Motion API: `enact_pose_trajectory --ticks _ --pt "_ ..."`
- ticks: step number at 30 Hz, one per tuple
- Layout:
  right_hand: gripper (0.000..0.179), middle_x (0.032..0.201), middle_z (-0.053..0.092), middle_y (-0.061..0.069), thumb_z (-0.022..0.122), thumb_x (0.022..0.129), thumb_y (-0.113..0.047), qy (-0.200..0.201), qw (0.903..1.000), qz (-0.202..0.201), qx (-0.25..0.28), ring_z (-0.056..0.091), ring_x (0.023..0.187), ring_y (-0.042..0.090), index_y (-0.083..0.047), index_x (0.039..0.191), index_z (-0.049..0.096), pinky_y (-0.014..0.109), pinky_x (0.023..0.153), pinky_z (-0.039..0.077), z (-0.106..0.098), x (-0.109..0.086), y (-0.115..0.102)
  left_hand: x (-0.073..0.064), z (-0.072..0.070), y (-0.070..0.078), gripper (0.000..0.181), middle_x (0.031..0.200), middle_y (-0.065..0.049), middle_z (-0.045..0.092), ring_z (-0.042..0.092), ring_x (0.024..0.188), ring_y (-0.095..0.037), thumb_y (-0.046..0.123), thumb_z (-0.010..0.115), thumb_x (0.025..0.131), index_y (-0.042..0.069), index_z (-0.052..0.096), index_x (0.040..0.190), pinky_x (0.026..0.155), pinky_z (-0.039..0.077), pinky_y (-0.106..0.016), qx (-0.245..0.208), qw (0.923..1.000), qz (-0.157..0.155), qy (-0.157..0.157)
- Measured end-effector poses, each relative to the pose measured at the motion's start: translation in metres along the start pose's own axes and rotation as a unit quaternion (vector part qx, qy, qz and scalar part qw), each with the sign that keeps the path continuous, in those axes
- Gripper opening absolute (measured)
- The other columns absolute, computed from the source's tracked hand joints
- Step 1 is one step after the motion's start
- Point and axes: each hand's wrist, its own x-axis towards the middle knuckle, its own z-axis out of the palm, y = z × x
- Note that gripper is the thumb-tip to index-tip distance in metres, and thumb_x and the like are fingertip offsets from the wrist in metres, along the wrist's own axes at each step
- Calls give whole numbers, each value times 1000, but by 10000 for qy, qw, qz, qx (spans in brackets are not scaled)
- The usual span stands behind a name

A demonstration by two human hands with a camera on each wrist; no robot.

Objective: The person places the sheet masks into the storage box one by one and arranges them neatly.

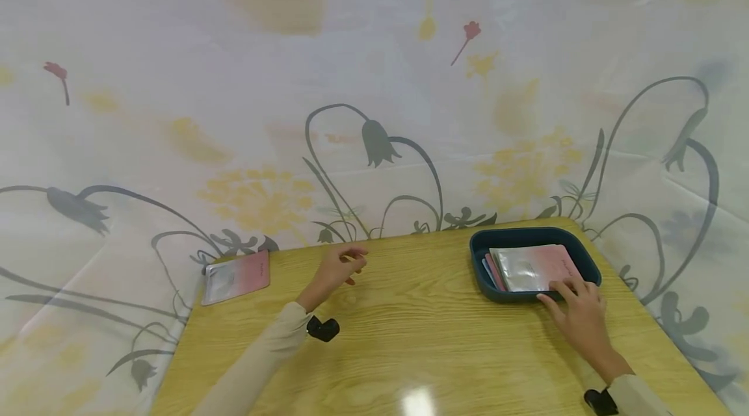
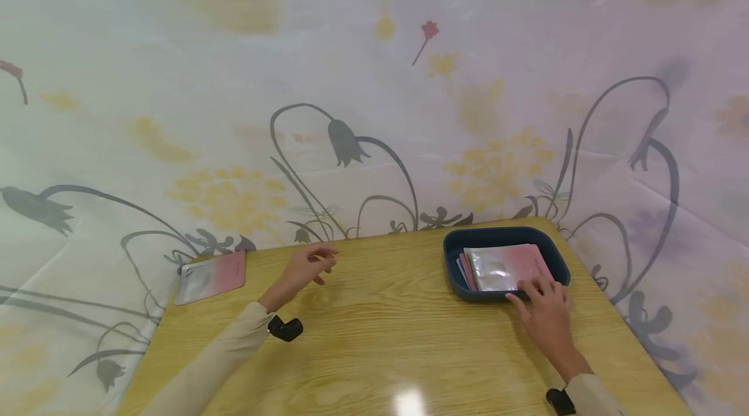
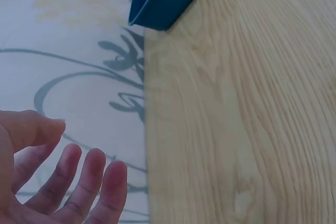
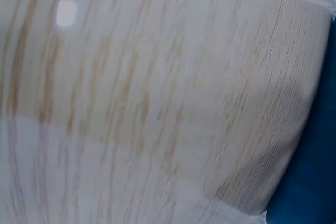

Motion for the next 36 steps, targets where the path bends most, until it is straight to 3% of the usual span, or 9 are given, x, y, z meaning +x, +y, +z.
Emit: enact_pose_trajectory --ticks 8,15,21,28,33,36 --pt "32 96 52 14 82 64 -9 -92 9999 85 -19 42 89 43 -8 90 64 64 69 30 -1 0 1 -14 -29 -12 26 105 -18 58 60 80 -22 12 61 93 2 63 117 66 54 -50 -28 9991 -268 338" --pt "32 95 52 13 82 64 -9 -126 9999 107 29 41 89 43 -8 89 63 64 69 30 -1 -1 0 -28 -66 -19 29 105 -17 58 60 81 -19 13 60 94 0 60 119 66 55 -45 131 9963 -427 731" --pt "30 96 52 13 82 66 -10 -124 9998 130 68 40 90 44 -8 90 63 64 69 29 -2 1 -1 -41 -95 -25 30 109 -20 58 60 88 -28 15 59 94 2 60 121 69 56 -44 254 9922 -605 1061" --pt "28 96 52 13 81 70 -16 -130 9998 126 81 40 90 43 -8 90 63 64 68 29 -3 1 -1 -54 -127 -36 37 115 -23 55 60 86 -15 20 59 95 -1 56 125 75 54 -46 261 9873 -809 1345" --pt "28 97 52 13 79 75 -26 -103 9999 75 66 41 90 44 -8 90 63 65 68 29 -4 1 -3 -62 -146 -46 42 120 -24 53 60 81 -6 25 59 95 -1 54 127 77 55 -40 394 9791 -1115 1654" --pt "28 97 53 13 79 75 -27 -112 9999 68 78 42 89 43 -9 89 63 64 68 29 -4 1 -4 -68 -157 -55 43 121 -25 53 59 81 -3 24 59 95 -3 53 128 74 56 -35 514 9761 -1029 1843"
